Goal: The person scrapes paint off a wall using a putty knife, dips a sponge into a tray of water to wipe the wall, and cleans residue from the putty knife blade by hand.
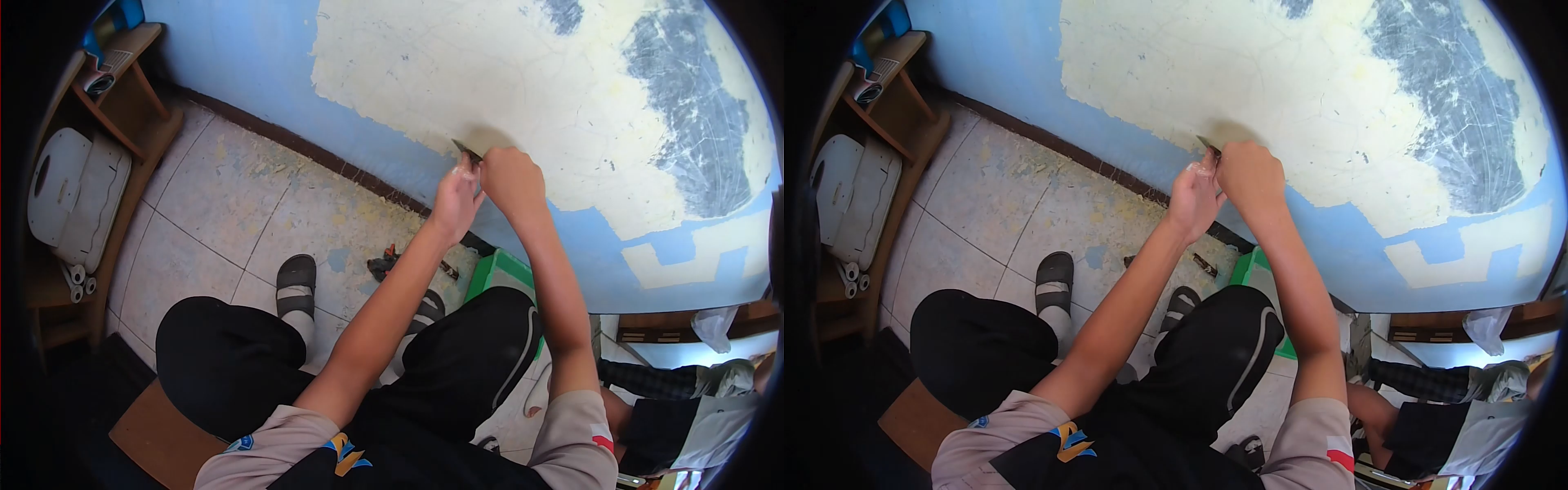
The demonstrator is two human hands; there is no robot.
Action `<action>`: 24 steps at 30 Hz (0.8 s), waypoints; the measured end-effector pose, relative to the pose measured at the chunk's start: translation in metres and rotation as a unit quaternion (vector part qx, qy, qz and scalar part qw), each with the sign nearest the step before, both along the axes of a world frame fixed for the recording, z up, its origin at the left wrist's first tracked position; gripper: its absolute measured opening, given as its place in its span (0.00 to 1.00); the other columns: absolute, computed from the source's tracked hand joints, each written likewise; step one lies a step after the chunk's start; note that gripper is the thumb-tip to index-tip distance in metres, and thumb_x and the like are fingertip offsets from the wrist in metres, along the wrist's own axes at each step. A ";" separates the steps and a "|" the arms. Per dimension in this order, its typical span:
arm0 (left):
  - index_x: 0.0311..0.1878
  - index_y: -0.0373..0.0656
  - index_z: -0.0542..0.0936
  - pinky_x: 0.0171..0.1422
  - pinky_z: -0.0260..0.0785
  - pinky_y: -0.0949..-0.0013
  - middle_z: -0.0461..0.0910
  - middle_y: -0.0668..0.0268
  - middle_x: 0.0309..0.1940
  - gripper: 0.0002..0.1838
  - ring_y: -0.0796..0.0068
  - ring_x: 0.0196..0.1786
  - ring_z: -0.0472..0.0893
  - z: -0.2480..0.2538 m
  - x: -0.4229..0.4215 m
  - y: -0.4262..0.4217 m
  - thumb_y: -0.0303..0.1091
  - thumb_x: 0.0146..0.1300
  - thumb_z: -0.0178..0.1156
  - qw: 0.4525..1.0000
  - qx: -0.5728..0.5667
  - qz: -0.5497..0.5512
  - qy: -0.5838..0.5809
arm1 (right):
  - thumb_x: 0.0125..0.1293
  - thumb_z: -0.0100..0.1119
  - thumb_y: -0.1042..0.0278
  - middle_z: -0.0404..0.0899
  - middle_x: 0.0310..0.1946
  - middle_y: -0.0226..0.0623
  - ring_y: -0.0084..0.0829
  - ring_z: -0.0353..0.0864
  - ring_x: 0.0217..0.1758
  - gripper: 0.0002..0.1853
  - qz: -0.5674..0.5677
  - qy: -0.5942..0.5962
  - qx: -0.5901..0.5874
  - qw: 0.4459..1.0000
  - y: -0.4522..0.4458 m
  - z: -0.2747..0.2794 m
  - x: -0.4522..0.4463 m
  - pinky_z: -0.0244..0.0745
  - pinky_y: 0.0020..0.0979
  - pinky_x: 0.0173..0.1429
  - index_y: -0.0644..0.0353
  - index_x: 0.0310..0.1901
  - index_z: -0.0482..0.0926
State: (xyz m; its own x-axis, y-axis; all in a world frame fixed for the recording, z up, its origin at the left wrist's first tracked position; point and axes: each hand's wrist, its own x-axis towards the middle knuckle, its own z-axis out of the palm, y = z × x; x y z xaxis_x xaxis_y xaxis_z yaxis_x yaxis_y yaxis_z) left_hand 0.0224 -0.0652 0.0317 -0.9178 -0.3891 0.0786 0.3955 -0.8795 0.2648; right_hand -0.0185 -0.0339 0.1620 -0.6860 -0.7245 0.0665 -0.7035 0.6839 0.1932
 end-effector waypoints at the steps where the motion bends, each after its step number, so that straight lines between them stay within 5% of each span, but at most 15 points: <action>1: 0.78 0.49 0.57 0.81 0.44 0.58 0.61 0.68 0.75 0.36 0.72 0.77 0.60 0.000 -0.001 -0.003 0.49 0.68 0.45 1.000 -0.001 0.002 0.004 | 0.60 0.63 0.65 0.86 0.32 0.49 0.51 0.88 0.39 0.10 0.016 0.012 0.029 0.999 -0.007 0.001 -0.002 0.84 0.47 0.42 0.63 0.34 0.86; 6: 0.59 0.48 0.74 0.76 0.54 0.59 0.74 0.69 0.63 0.22 0.72 0.69 0.69 -0.024 -0.002 -0.017 0.44 0.67 0.42 0.994 0.092 -0.033 0.037 | 0.59 0.63 0.65 0.87 0.36 0.46 0.47 0.89 0.42 0.09 0.049 0.046 0.083 0.994 -0.025 -0.015 -0.008 0.85 0.44 0.43 0.60 0.34 0.88; 12: 0.49 0.48 0.77 0.74 0.57 0.59 0.77 0.65 0.59 0.18 0.69 0.68 0.71 0.003 0.015 -0.019 0.42 0.65 0.42 0.991 0.124 -0.044 0.032 | 0.60 0.65 0.64 0.87 0.38 0.46 0.47 0.89 0.44 0.10 0.013 -0.002 0.097 0.995 -0.030 -0.004 0.015 0.85 0.43 0.44 0.60 0.38 0.88; 17: 0.48 0.47 0.77 0.74 0.58 0.60 0.77 0.62 0.59 0.18 0.67 0.68 0.71 -0.050 0.006 -0.018 0.44 0.65 0.43 0.987 0.143 -0.061 0.045 | 0.61 0.64 0.64 0.88 0.36 0.45 0.46 0.89 0.43 0.09 0.055 0.008 0.102 0.993 -0.028 -0.047 -0.005 0.85 0.43 0.43 0.58 0.37 0.88; 19: 0.49 0.46 0.77 0.73 0.58 0.60 0.77 0.62 0.58 0.19 0.66 0.67 0.71 -0.045 0.007 -0.024 0.45 0.65 0.44 0.983 0.170 -0.054 0.034 | 0.61 0.64 0.64 0.88 0.35 0.45 0.46 0.89 0.42 0.09 0.040 -0.007 0.095 0.995 -0.032 -0.015 0.012 0.85 0.42 0.43 0.58 0.36 0.89; 21: 0.34 0.55 0.71 0.71 0.55 0.62 0.76 0.73 0.54 0.10 0.74 0.64 0.70 -0.042 0.005 -0.025 0.47 0.62 0.45 0.968 0.118 -0.089 0.203 | 0.61 0.64 0.64 0.88 0.35 0.44 0.46 0.90 0.42 0.09 0.019 -0.034 0.093 0.995 -0.030 -0.013 0.018 0.85 0.42 0.42 0.58 0.36 0.89; 24: 0.43 0.53 0.76 0.71 0.55 0.62 0.76 0.72 0.56 0.14 0.74 0.65 0.70 -0.020 0.012 -0.027 0.46 0.60 0.45 0.983 0.132 -0.085 0.099 | 0.60 0.64 0.65 0.88 0.35 0.44 0.45 0.90 0.42 0.08 0.005 0.020 0.079 0.997 -0.027 -0.014 0.013 0.85 0.42 0.43 0.58 0.35 0.89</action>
